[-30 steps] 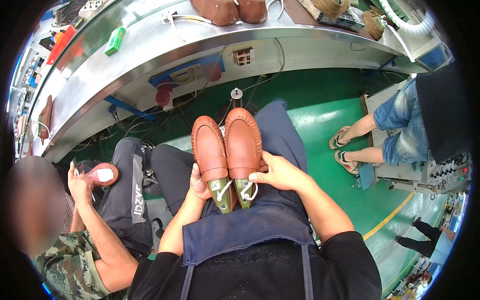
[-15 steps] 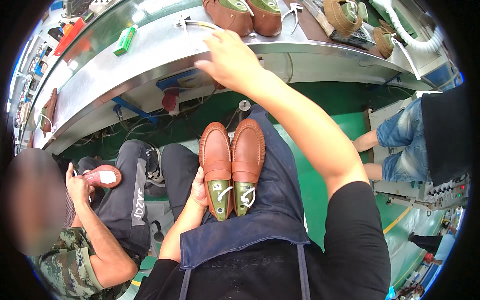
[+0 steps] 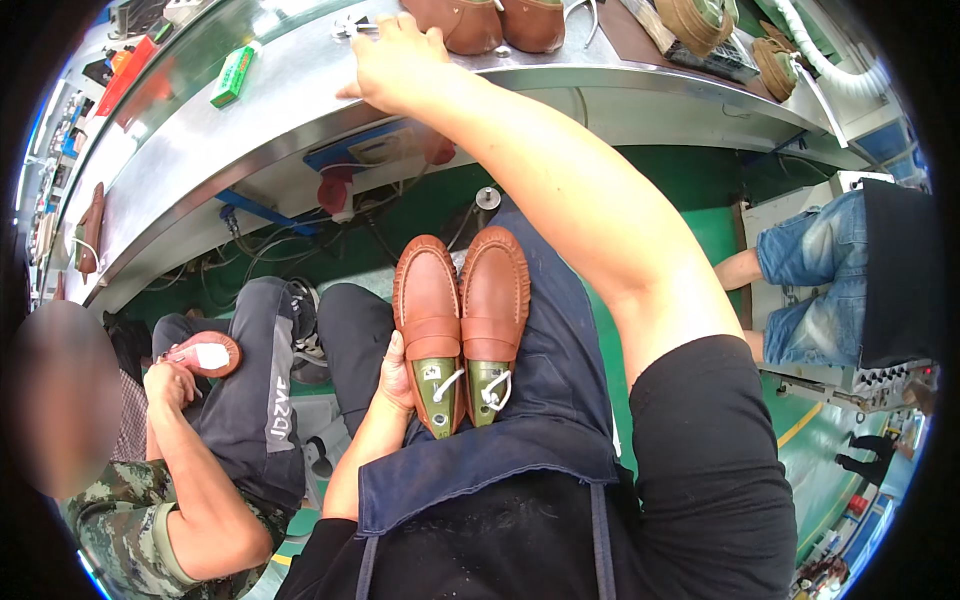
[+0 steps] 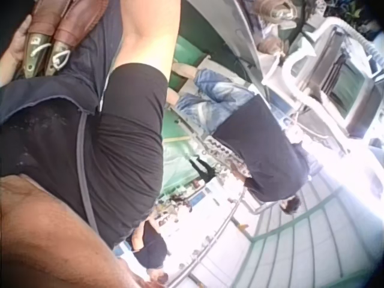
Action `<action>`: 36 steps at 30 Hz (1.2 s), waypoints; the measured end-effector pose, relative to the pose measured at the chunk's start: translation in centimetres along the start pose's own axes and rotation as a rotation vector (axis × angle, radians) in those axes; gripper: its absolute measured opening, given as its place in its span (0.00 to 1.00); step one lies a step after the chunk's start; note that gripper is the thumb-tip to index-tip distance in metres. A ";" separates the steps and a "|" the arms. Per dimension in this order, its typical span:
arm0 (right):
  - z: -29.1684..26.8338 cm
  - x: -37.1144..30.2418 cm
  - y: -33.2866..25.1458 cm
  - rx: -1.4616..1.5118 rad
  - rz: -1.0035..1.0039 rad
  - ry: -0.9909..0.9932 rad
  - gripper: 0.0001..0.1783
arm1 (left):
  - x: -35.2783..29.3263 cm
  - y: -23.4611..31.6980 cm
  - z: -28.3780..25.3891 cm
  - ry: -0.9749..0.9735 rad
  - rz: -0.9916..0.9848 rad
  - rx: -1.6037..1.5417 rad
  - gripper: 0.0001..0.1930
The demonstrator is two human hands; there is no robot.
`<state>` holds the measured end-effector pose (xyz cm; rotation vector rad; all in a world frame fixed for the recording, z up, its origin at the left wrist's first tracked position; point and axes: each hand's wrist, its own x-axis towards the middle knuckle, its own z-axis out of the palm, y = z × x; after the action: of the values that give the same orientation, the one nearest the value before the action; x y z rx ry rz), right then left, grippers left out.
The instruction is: The recorder is assembling and inspecting shoes on a conveyor belt, using tools to refine the shape and trim edges.
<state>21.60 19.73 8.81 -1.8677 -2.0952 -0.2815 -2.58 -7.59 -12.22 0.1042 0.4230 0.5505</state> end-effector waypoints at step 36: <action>-10.1 -24.6 1.0 1.013 0.158 -0.493 0.29 | 0.2 0.0 0.6 -0.078 -0.024 0.054 0.48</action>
<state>26.02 -6.53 9.22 -1.4774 -1.7478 1.1584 -2.14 -7.47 -11.75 0.1714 0.3626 0.5100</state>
